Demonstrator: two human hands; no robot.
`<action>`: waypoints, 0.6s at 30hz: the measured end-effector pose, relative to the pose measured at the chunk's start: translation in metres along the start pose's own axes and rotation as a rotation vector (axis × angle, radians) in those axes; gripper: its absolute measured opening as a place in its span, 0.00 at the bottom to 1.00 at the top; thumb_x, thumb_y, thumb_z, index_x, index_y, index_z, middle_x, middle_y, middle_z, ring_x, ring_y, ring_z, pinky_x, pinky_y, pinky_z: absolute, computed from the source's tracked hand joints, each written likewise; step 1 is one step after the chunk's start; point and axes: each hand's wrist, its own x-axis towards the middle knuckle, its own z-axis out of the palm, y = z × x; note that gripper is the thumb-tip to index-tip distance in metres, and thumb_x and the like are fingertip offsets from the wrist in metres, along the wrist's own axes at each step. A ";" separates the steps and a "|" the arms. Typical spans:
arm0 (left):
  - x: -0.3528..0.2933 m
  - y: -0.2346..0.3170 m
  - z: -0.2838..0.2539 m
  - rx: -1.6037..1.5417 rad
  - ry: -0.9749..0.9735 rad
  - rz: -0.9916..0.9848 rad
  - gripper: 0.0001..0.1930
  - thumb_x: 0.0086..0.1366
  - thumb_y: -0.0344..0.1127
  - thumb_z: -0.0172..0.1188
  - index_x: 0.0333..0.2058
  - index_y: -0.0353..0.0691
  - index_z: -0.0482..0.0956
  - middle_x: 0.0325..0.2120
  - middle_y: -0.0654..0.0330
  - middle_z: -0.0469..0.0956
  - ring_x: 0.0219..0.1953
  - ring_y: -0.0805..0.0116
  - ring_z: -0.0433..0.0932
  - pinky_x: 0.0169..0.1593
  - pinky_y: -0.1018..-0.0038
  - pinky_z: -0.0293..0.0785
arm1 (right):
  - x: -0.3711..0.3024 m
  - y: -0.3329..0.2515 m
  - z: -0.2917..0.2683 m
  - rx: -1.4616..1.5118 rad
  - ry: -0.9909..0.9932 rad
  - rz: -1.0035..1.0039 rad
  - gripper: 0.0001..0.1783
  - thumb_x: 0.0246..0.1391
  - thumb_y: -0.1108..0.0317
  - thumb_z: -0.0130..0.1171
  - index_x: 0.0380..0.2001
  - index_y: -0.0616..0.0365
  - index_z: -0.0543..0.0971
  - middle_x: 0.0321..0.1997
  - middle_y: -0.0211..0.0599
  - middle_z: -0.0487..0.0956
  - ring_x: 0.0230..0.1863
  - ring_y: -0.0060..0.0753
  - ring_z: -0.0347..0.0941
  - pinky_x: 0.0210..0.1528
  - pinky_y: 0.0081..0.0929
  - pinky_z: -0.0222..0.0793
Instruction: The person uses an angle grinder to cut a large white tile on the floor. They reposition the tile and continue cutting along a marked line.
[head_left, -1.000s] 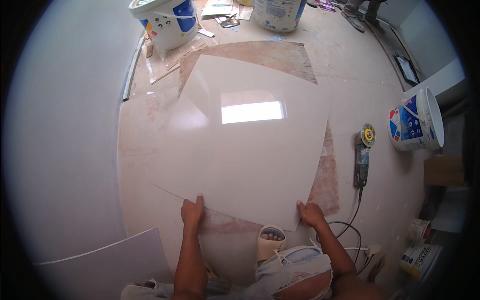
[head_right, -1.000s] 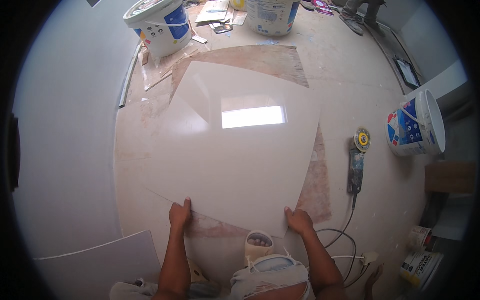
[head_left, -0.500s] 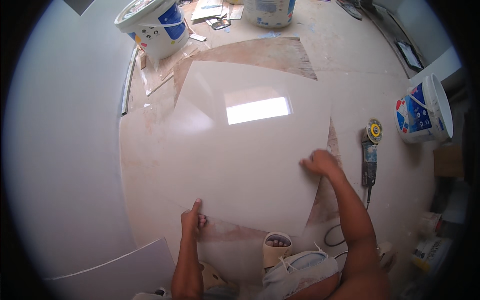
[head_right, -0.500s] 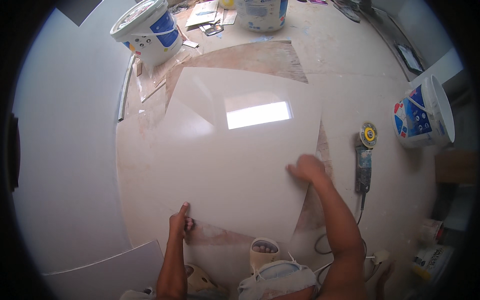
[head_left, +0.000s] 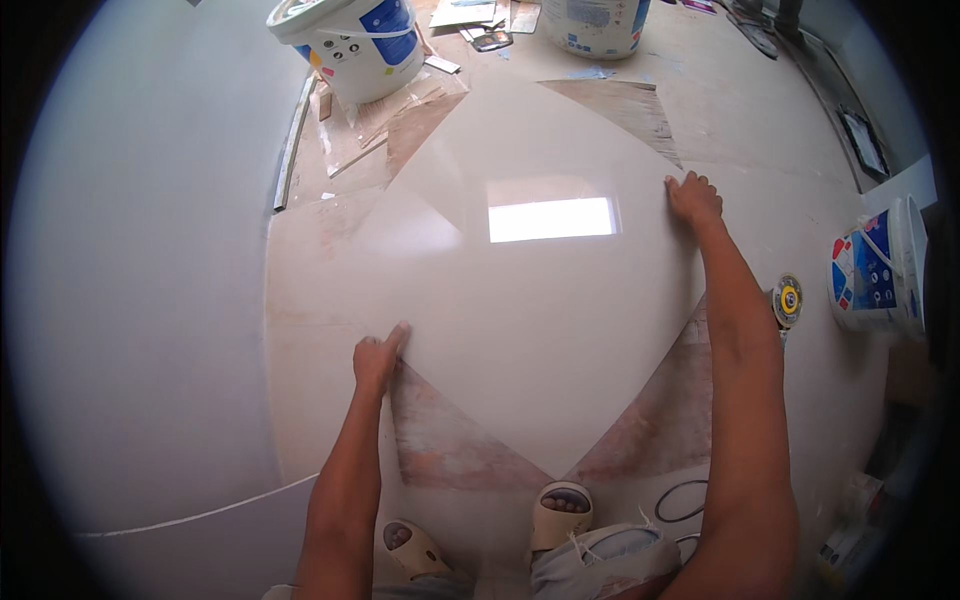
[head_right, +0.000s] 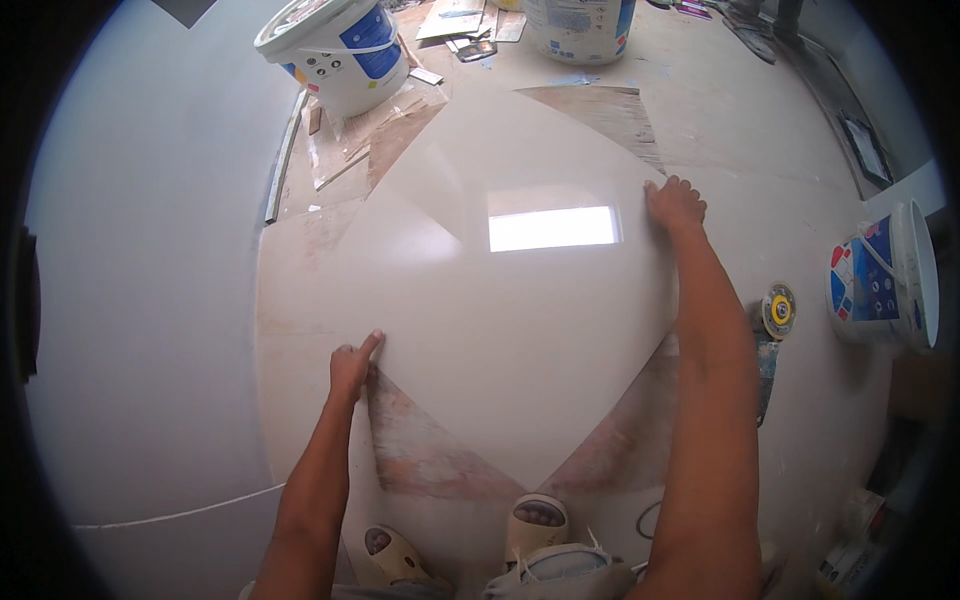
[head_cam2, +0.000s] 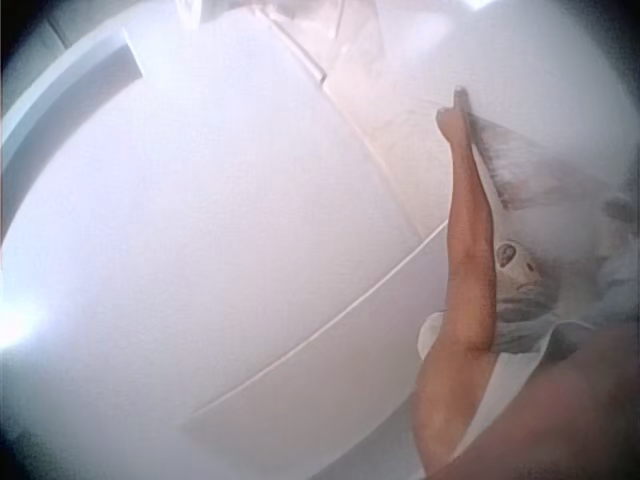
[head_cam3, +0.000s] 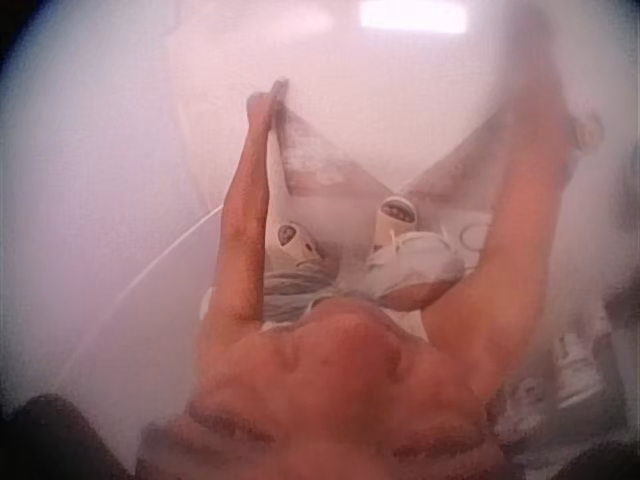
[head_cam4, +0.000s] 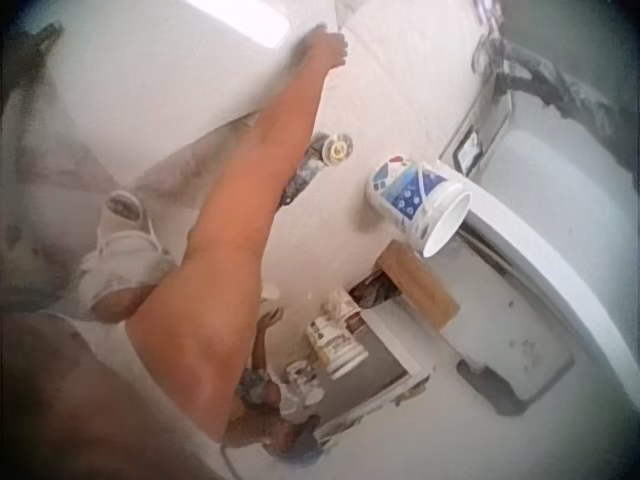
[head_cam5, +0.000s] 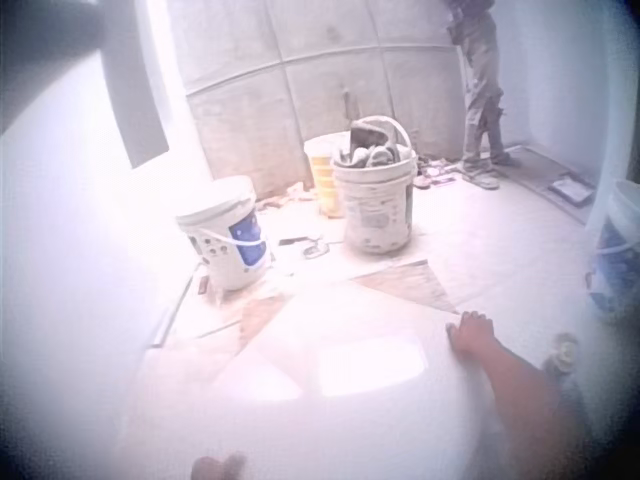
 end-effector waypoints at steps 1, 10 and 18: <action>0.022 -0.007 -0.001 0.065 0.030 0.059 0.31 0.53 0.60 0.72 0.25 0.35 0.70 0.19 0.56 0.74 0.20 0.68 0.74 0.25 0.69 0.72 | 0.003 -0.003 0.005 0.009 0.009 0.025 0.37 0.64 0.38 0.45 0.59 0.61 0.71 0.61 0.51 0.72 0.63 0.55 0.68 0.63 0.54 0.64; -0.066 0.032 0.020 0.208 0.028 0.198 0.43 0.54 0.54 0.71 0.56 0.21 0.69 0.47 0.38 0.74 0.51 0.42 0.75 0.57 0.57 0.71 | -0.047 0.038 0.032 -0.197 0.284 0.069 0.32 0.67 0.41 0.44 0.47 0.63 0.77 0.52 0.46 0.75 0.54 0.48 0.74 0.55 0.50 0.69; -0.176 -0.054 0.059 0.471 -0.029 0.424 0.55 0.52 0.61 0.71 0.64 0.22 0.58 0.63 0.30 0.59 0.67 0.36 0.55 0.70 0.53 0.51 | -0.061 0.057 0.042 -0.218 0.268 -0.045 0.29 0.67 0.44 0.45 0.45 0.62 0.77 0.47 0.47 0.76 0.51 0.47 0.74 0.53 0.47 0.69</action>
